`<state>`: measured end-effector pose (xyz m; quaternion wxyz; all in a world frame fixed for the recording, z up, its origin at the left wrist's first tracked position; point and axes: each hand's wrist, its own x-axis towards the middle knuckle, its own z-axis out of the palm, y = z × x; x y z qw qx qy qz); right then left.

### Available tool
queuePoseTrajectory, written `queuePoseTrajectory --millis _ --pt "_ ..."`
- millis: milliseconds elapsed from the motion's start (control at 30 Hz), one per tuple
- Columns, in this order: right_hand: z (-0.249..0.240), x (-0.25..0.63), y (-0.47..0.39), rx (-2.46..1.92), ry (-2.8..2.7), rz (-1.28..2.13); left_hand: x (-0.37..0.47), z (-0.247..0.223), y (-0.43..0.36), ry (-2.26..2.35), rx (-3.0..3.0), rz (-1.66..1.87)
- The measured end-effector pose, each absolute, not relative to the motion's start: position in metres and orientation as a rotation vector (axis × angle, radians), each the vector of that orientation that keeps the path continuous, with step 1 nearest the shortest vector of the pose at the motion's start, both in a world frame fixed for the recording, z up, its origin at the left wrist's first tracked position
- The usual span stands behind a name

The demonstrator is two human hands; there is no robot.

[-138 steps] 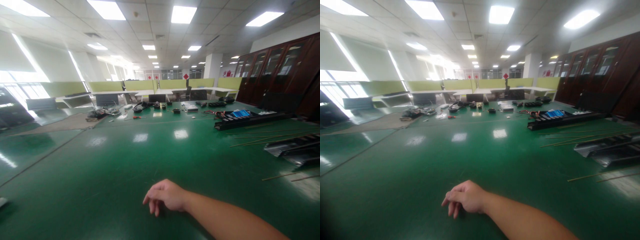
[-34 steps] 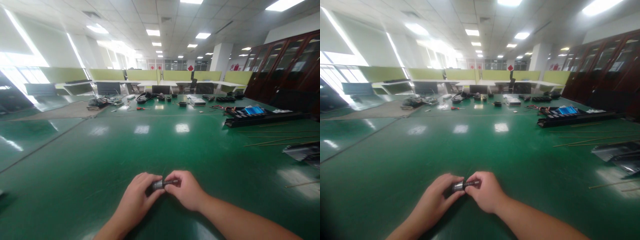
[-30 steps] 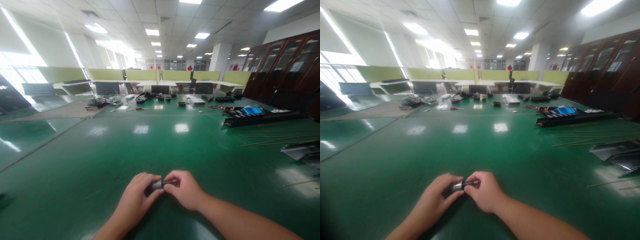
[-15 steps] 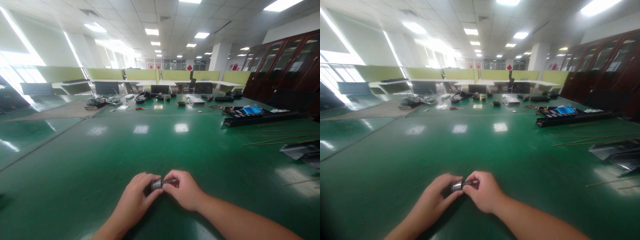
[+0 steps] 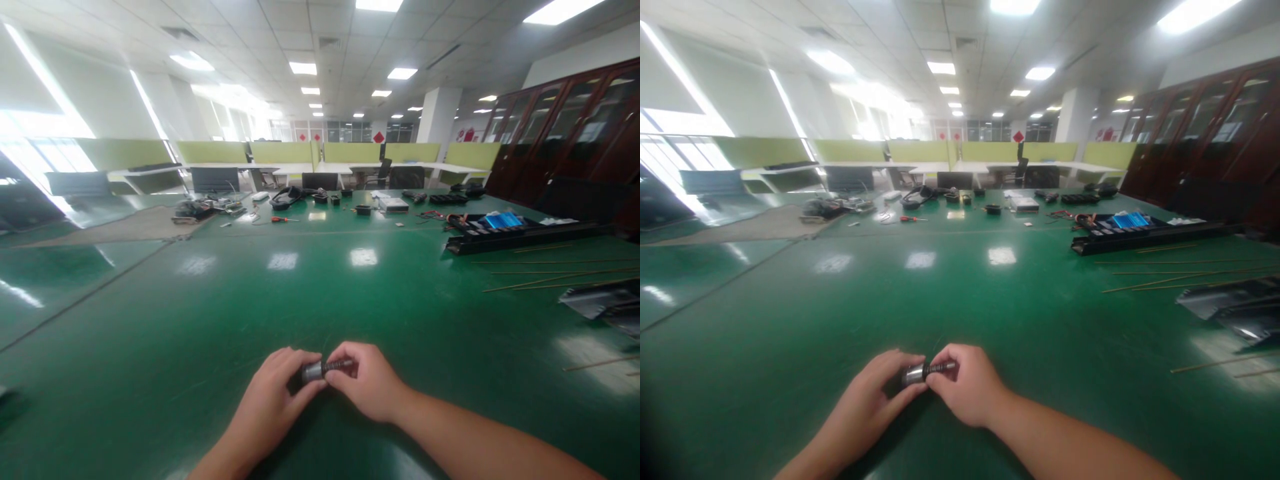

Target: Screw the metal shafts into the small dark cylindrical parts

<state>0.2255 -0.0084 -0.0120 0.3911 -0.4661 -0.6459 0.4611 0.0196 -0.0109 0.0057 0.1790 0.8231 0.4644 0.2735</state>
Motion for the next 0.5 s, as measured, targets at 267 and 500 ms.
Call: queuePoseTrajectory --millis 267,500 --pt "-0.0107 0.2255 -0.0092 -1.167 -1.634 1.179 0.018 0.0054 -0.0114 1.318 2.383 0.798" --pt "-0.0141 0.2258 -0.0071 -1.154 -1.616 1.194 0.0163 0.0061 -0.0101 1.31 2.428 0.799"
